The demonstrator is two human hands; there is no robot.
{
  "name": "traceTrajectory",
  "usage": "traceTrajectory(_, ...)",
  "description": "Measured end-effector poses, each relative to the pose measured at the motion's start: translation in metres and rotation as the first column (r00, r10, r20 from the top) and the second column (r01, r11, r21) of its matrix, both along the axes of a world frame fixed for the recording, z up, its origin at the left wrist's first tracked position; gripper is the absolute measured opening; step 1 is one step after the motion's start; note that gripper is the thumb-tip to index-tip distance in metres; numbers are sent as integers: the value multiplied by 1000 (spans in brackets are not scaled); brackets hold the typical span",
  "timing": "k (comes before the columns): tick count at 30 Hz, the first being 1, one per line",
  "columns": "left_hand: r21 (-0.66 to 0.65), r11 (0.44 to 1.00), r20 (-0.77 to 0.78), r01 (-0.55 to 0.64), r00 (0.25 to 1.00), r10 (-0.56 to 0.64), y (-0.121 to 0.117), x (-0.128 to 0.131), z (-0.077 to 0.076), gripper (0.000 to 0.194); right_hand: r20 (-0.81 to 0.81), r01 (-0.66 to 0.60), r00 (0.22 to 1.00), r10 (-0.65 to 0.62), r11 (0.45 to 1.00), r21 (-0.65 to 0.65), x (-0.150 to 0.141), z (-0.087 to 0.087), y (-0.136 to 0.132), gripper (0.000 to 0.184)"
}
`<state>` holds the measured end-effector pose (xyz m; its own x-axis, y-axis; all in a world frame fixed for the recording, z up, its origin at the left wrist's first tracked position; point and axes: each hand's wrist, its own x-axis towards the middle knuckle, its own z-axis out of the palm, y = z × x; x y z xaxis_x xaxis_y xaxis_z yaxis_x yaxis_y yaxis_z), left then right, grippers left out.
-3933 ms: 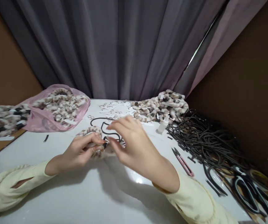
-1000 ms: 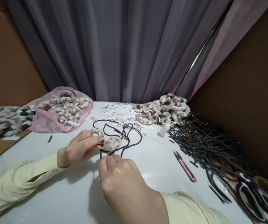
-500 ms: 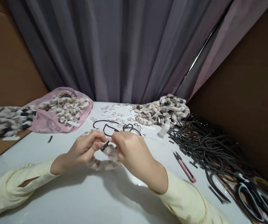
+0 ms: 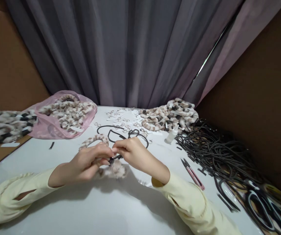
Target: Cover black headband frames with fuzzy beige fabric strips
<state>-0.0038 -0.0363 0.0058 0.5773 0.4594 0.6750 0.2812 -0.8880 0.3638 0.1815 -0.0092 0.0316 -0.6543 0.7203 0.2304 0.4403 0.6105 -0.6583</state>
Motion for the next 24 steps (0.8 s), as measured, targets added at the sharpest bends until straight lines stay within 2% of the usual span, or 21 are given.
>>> traceTrajectory(2, 134, 991, -28, 26, 999, -22, 2, -1, -3, 24, -2, -41, 999, 41, 995, -93, 0, 1, -1, 25)
traceTrajectory(4, 285, 958, -53, 32, 998, -18, 3, -2, -5, 21, -46, -36, 998, 31, 994, -99, 1, 3, -3, 21)
traceTrajectory(6, 455, 890, -56, 13, 998, 14, 4, -3, -3, 19, -122, 50, 992, -46, 998, 36, 4, 7, -9, 18)
traceTrajectory(8, 599, 800, -35, -41, 996, 77, 5, -5, 1, 14, -176, 139, 979, -102, 968, 211, 8, 15, -17, 19)
traceTrajectory(9, 653, 754, -22, -63, 994, 103, 5, -6, 3, 11, -170, 143, 980, -100, 954, 264, 10, 19, -23, 14)
traceTrajectory(11, 729, 681, -16, -69, 993, 118, 3, -8, 10, 7, -101, 57, 994, -30, 960, 273, 14, 28, -33, 3)
traceTrajectory(13, 764, 644, -32, -43, 994, 104, 1, -10, 15, 11, -37, -58, 997, 68, 974, 220, 15, 34, -42, 8)
traceTrajectory(16, 763, 646, -70, -16, 992, 107, -3, -11, 18, 19, 30, -145, 989, 142, 970, 194, 12, 32, -50, 11)
traceTrajectory(19, 748, 663, -67, -10, 994, 91, -4, -9, 16, 16, 70, -128, 991, 115, 966, 223, 5, 21, -49, 12)
traceTrajectory(22, 691, 721, -2, -51, 997, 72, -2, -6, 10, 11, 48, -65, 998, 52, 944, 323, 0, 9, -47, 15)
traceTrajectory(24, 604, 793, 42, -81, 997, 70, -1, -4, 6, 8, 18, -5, 1000, -3, 905, 426, -2, 4, -47, 16)
